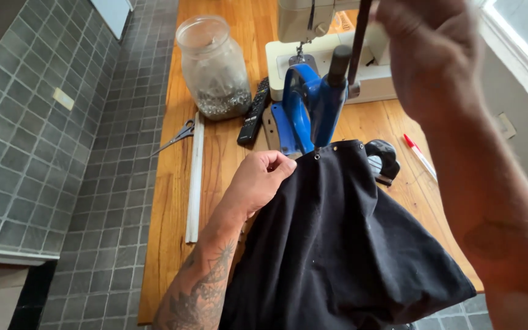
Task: Using pliers to adjust fabric and a manual press to set metal eyelets into a black garment.
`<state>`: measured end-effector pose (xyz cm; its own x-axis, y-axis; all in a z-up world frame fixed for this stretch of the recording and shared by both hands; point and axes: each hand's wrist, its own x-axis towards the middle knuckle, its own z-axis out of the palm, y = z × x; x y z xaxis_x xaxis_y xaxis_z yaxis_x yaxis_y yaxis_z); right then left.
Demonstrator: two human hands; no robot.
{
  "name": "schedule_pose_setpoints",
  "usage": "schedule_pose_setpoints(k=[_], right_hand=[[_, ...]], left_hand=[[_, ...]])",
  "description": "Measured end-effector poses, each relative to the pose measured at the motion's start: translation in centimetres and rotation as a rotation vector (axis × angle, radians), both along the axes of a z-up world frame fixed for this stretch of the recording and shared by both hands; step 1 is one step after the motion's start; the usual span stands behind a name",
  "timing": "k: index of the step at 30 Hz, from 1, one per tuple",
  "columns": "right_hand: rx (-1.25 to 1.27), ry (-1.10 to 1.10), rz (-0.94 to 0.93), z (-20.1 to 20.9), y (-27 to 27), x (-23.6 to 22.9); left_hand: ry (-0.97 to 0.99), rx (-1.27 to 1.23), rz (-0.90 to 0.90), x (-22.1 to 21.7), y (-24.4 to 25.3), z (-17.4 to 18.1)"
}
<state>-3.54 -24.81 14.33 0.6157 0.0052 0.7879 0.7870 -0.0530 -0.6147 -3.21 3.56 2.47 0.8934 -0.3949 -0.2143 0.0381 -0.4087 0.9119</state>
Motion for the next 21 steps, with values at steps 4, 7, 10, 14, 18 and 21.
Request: schedule_pose_setpoints(k=[4,7,10,14,18,21], right_hand=[[-0.121,0.085,-0.012,-2.9,1.3,-0.8],[-0.166,0.284,-0.308,-6.6,2.1,-2.8],[-0.439,0.539,-0.453,-8.5,2.9,-5.5],[-0.644,0.368,-0.422,-15.4,0.5,-6.9],[-0.485,0.334,-0.278,-16.3,-1.3,-6.5],[-0.323,0.535,-0.193,-15.2,-1.5,-7.0]], left_hand=[[-0.075,0.103,-0.023,-0.6,0.3,0.8],[-0.11,0.108,-0.015,-1.4,0.6,1.4],[-0.237,0.025,-0.027,-2.9,1.3,0.7],[-0.593,-0.123,0.04,-6.4,2.6,1.1],[-0.964,-0.192,0.319,-12.3,6.6,-2.5],[-1.156,-0.06,0.751,-17.9,13.9,-13.0]])
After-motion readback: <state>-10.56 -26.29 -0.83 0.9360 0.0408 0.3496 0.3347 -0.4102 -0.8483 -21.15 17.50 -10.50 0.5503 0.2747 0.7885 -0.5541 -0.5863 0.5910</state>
